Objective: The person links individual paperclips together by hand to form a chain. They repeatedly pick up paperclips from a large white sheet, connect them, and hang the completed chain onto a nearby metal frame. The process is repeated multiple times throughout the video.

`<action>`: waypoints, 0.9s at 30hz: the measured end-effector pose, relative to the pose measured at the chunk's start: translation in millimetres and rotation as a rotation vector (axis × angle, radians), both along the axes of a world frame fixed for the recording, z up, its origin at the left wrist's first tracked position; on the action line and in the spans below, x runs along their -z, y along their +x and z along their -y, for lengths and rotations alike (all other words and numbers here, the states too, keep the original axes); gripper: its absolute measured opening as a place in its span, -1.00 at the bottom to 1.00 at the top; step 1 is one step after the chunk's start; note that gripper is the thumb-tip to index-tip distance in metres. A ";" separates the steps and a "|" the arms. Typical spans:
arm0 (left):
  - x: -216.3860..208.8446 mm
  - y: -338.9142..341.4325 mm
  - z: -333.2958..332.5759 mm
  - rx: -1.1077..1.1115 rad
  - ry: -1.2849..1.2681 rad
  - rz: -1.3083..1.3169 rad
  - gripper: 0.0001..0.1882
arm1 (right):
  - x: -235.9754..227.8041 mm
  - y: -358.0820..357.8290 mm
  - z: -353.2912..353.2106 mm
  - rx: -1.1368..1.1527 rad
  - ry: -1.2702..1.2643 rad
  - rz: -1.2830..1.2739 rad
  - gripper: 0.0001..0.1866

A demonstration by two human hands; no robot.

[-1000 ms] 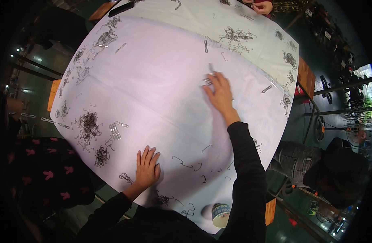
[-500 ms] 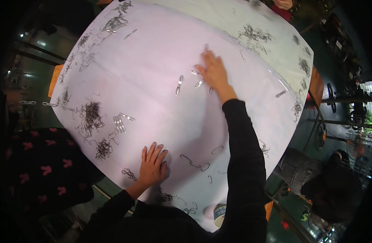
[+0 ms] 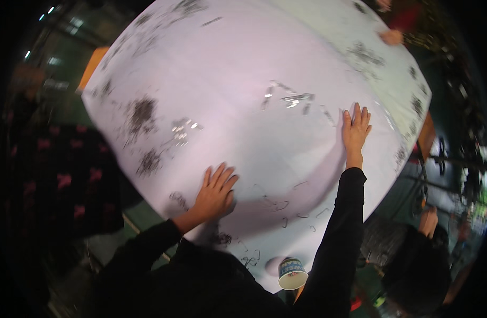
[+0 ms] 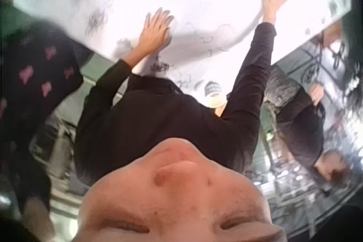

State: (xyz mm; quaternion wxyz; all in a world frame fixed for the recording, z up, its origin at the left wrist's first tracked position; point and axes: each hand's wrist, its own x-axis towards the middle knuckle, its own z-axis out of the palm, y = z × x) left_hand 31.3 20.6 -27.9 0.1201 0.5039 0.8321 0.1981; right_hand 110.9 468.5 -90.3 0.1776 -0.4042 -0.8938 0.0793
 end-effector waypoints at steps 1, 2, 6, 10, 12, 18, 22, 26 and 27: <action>1.4 -1.9 0.0 0.002 0.004 -0.010 -0.54 | 0.1 -20.4 23.5 -0.037 0.038 0.016 -0.44; 2.8 -3.0 -1.3 0.020 0.025 -0.024 -0.54 | -2.7 -37.6 41.8 -0.057 0.094 0.027 -0.45; 2.4 -0.8 5.8 0.008 0.042 -0.027 -0.55 | 0.0 -110.8 107.0 -0.289 0.085 -0.064 -0.49; -2.1 1.0 5.6 -0.009 0.080 0.013 -0.56 | -13.3 -155.5 191.1 -0.578 -0.014 -0.198 -0.50; -5.7 -1.0 7.5 0.003 0.070 0.021 -0.56 | -28.1 -156.9 230.6 -0.668 -0.242 -0.279 -0.51; 8.0 2.3 12.4 0.013 0.043 -0.029 -0.52 | -85.1 -77.9 309.5 -0.485 -0.731 -0.552 -0.58; 15.2 3.9 12.5 0.037 0.049 -0.055 -0.50 | -105.4 15.5 342.0 -0.233 -0.907 -0.544 -0.69; 26.2 3.0 8.6 0.060 0.118 -0.101 -0.50 | -158.9 86.6 355.2 -0.202 -0.917 -0.590 -0.79; 24.7 2.9 10.6 0.037 0.113 -0.106 -0.50 | -199.0 95.6 355.1 -0.255 -0.894 -0.684 -0.81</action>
